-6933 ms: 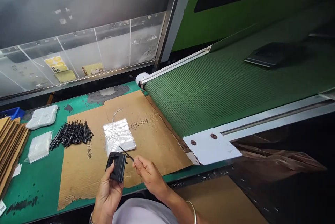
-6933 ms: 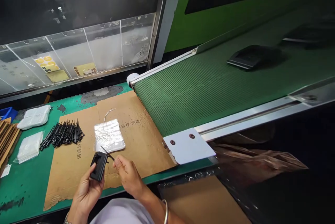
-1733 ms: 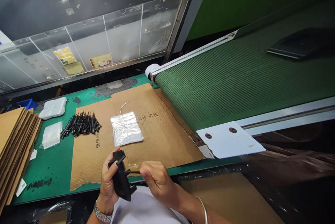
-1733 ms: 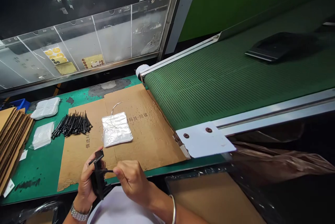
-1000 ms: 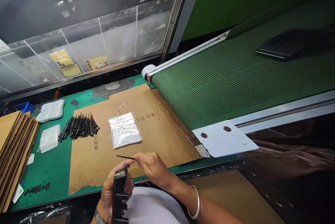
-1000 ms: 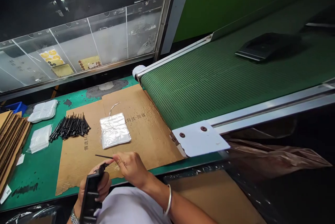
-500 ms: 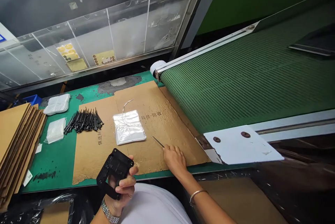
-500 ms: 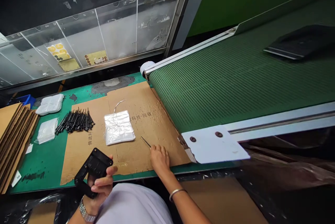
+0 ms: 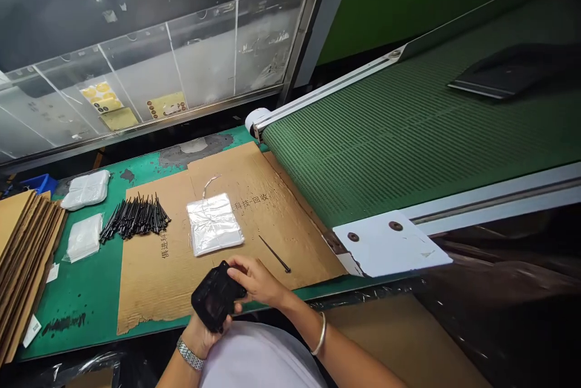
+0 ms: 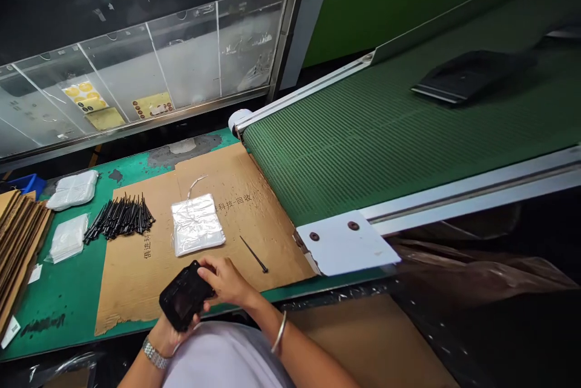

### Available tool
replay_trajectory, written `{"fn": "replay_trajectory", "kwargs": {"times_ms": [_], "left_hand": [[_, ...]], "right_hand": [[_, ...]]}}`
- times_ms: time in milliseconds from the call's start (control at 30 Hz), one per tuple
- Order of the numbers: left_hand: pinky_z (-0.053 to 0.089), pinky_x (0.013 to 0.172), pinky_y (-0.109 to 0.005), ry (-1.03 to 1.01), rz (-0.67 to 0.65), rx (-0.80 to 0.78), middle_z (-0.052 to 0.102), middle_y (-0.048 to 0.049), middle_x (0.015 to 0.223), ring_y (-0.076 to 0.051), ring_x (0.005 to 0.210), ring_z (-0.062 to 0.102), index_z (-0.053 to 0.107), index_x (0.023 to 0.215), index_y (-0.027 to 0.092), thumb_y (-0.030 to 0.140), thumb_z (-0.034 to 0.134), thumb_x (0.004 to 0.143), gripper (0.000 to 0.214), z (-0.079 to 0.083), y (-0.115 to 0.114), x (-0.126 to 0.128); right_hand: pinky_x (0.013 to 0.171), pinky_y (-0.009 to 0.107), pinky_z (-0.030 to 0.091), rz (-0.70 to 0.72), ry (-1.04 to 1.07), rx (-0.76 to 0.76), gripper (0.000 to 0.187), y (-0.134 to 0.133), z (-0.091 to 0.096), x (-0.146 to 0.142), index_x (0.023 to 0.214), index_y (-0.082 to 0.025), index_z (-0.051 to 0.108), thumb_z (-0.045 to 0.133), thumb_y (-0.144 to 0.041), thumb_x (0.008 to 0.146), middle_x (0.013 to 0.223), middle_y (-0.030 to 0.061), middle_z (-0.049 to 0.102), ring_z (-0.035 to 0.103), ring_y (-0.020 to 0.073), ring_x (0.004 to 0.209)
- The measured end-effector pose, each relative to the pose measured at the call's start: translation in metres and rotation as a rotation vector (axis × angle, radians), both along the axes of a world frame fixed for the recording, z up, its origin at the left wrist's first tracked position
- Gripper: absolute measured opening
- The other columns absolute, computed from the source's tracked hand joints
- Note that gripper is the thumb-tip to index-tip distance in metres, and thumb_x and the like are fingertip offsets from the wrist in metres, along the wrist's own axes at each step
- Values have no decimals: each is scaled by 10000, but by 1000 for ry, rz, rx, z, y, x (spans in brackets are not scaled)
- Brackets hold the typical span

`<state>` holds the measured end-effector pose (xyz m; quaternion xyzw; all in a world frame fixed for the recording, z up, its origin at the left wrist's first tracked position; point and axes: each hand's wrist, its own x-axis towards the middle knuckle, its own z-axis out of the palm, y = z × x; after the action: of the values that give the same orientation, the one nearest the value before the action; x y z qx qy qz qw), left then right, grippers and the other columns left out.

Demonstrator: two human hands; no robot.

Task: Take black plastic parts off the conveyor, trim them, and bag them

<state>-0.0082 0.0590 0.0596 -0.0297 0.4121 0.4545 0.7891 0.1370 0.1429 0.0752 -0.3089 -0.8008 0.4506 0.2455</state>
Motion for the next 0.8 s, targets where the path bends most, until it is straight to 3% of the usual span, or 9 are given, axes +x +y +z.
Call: {"fn": "replay_trajectory", "kwargs": {"times_ms": [133, 233, 367, 500, 600, 700, 800], "left_hand": [[497, 524, -257, 120, 129, -175, 657, -122, 751, -182, 627, 639, 474, 1022, 109, 309, 345, 868, 284, -17, 4, -9], [500, 596, -277, 187, 188, -253, 654, -160, 786, -195, 675, 647, 414, 1064, 82, 328, 346, 868, 321, -22, 4, -13], [481, 613, -266, 279, 235, -277, 639, -112, 733, -153, 602, 618, 463, 992, 97, 288, 397, 851, 246, -27, 4, -13], [447, 625, -225, 411, 286, -283, 631, -77, 739, -105, 572, 575, 532, 900, 107, 189, 464, 815, 136, -36, 1, -16], [430, 660, -216, 487, 311, -276, 633, -77, 772, -99, 610, 570, 565, 860, 108, 132, 499, 782, 105, -43, -2, -20], [421, 645, -231, 522, 303, -273, 631, -83, 795, -105, 607, 559, 579, 860, 100, 123, 524, 757, 119, -46, -4, -22], [411, 629, -236, 544, 296, -267, 621, -69, 766, -106, 593, 547, 580, 864, 101, 106, 525, 744, 132, -46, -3, -22]], "right_hand": [[568, 226, 400, -137, -92, 101, 254, 5, -13, -1, 771, -153, 539, 323, -218, 888, 693, 27, 560, 512, 129, 633], [630, 273, 368, -176, -180, 223, 285, -6, -32, -6, 751, -150, 547, 294, -149, 880, 737, 75, 547, 499, 169, 710], [604, 285, 329, -36, -246, 371, 272, -34, -58, -18, 647, -159, 545, 365, -97, 840, 673, 77, 546, 484, 176, 669], [565, 271, 305, 94, -292, 442, 182, -44, -69, -26, 654, -171, 564, 486, -163, 818, 677, 48, 570, 486, 157, 638], [578, 264, 313, 47, -363, 424, 178, -25, -66, -37, 721, -171, 579, 453, -162, 848, 729, 40, 583, 504, 150, 672], [632, 266, 347, -64, -450, 369, 199, 10, -62, -57, 793, -160, 581, 403, -165, 880, 796, 59, 589, 518, 162, 759], [717, 301, 393, -119, -537, 316, 127, 43, -64, -82, 873, -143, 584, 496, -232, 851, 892, 75, 590, 518, 191, 872]]}}
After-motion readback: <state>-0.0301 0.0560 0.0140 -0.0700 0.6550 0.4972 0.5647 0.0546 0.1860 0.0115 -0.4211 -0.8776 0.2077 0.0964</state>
